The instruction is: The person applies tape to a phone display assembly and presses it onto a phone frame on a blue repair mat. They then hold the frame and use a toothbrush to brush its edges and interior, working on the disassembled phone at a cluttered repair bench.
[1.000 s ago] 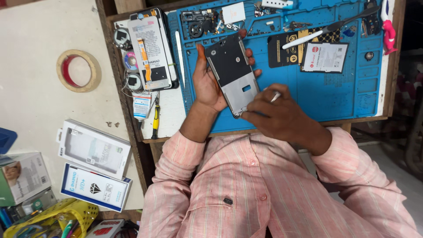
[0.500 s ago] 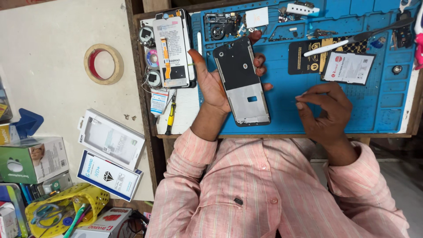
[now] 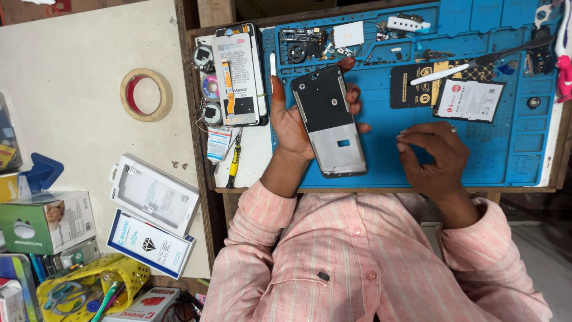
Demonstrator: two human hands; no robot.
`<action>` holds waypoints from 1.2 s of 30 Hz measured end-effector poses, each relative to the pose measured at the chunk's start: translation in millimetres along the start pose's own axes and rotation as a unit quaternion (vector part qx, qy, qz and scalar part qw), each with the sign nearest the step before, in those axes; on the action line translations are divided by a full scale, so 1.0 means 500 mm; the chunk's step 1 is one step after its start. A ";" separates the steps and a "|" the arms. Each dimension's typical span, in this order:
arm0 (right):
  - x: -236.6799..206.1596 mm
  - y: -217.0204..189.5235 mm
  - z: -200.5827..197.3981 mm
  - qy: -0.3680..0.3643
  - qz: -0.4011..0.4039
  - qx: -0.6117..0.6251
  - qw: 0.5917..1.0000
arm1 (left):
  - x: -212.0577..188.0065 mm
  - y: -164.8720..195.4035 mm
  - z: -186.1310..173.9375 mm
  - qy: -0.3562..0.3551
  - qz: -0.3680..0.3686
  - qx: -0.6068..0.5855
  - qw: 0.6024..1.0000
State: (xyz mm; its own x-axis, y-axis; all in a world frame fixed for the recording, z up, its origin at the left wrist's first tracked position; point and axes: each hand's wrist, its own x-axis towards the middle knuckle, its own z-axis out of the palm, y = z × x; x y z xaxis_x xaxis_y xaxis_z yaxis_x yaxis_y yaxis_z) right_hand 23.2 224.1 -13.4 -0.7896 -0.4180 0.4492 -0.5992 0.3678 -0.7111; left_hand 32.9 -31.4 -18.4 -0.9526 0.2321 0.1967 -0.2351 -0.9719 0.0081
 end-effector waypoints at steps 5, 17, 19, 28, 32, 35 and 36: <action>0.016 -0.004 -0.006 0.032 0.019 -0.047 0.998 | -0.002 -0.032 -0.019 0.057 0.062 0.102 0.991; 0.170 0.000 0.036 0.020 -0.177 -0.151 0.972 | -0.028 -0.079 -0.020 0.115 0.054 0.136 0.983; 0.180 0.005 0.042 0.016 -0.181 -0.161 0.970 | -0.028 -0.079 -0.019 0.111 0.056 0.143 0.982; 0.172 0.015 0.049 -0.001 -0.169 -0.175 0.970 | -0.032 -0.088 -0.025 0.109 0.061 0.165 0.978; 0.179 0.012 0.047 -0.005 -0.170 -0.177 0.969 | -0.030 -0.091 -0.026 0.132 0.063 0.171 0.974; 0.185 0.010 0.051 0.018 -0.167 -0.172 0.971 | -0.026 -0.093 -0.030 0.133 0.069 0.185 0.971; 0.186 0.009 0.052 0.016 -0.167 -0.176 0.970 | -0.026 -0.095 -0.031 0.135 0.070 0.188 0.970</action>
State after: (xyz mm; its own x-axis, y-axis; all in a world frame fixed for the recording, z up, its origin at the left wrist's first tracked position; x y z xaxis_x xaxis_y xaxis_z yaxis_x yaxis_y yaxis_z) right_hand -49.5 165.5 11.0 -0.5441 -0.5389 0.6431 -0.8257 0.4798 -0.2965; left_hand 53.3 12.3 -36.4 -0.9979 0.0486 -0.0418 -0.0606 -0.9280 0.3677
